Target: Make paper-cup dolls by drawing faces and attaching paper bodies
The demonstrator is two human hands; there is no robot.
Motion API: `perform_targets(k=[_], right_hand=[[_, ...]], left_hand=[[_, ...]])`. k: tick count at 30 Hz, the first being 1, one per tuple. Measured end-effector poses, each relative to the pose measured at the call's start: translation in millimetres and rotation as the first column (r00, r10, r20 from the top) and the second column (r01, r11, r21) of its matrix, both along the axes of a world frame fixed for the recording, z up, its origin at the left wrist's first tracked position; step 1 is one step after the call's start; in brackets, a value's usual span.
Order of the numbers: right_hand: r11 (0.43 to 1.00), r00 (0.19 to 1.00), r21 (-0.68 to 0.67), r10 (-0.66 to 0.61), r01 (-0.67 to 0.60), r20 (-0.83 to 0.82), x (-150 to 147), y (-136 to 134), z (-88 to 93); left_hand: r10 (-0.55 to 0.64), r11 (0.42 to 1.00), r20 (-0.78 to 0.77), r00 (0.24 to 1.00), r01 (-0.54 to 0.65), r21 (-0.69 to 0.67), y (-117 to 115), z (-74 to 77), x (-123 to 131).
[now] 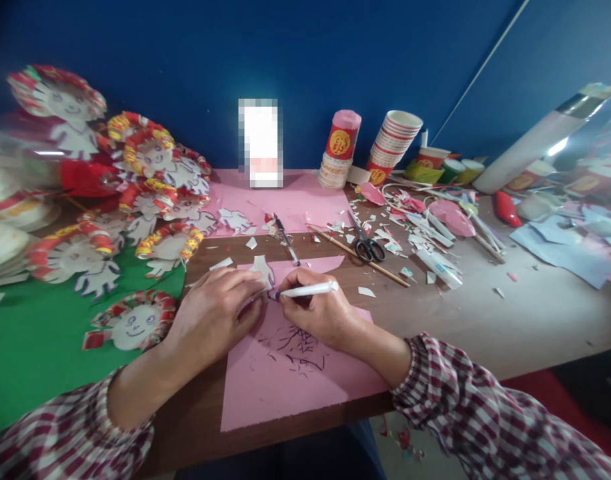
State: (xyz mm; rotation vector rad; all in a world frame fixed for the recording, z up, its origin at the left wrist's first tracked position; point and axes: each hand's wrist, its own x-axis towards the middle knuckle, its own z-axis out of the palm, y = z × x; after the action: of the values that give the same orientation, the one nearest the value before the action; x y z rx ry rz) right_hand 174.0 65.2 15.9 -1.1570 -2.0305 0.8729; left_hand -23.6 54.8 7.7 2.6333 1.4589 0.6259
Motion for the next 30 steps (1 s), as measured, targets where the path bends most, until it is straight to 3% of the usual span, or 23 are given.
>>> perform_targets(k=[11,30], right_hand=[[0.999,0.997,-0.036,-0.038,0.035,-0.072,-1.2,0.5,-1.9],[0.999,0.999,0.011,0.031,-0.03,-0.02,0.9,1.0,-2.6]], left_hand=[[-0.009,1.0,0.008,1.0,0.009,-0.008,-0.1,-1.3,-0.8],[0.009,1.0,-0.017,1.0,-0.01,-0.024,-0.3,-2.6,-0.3]])
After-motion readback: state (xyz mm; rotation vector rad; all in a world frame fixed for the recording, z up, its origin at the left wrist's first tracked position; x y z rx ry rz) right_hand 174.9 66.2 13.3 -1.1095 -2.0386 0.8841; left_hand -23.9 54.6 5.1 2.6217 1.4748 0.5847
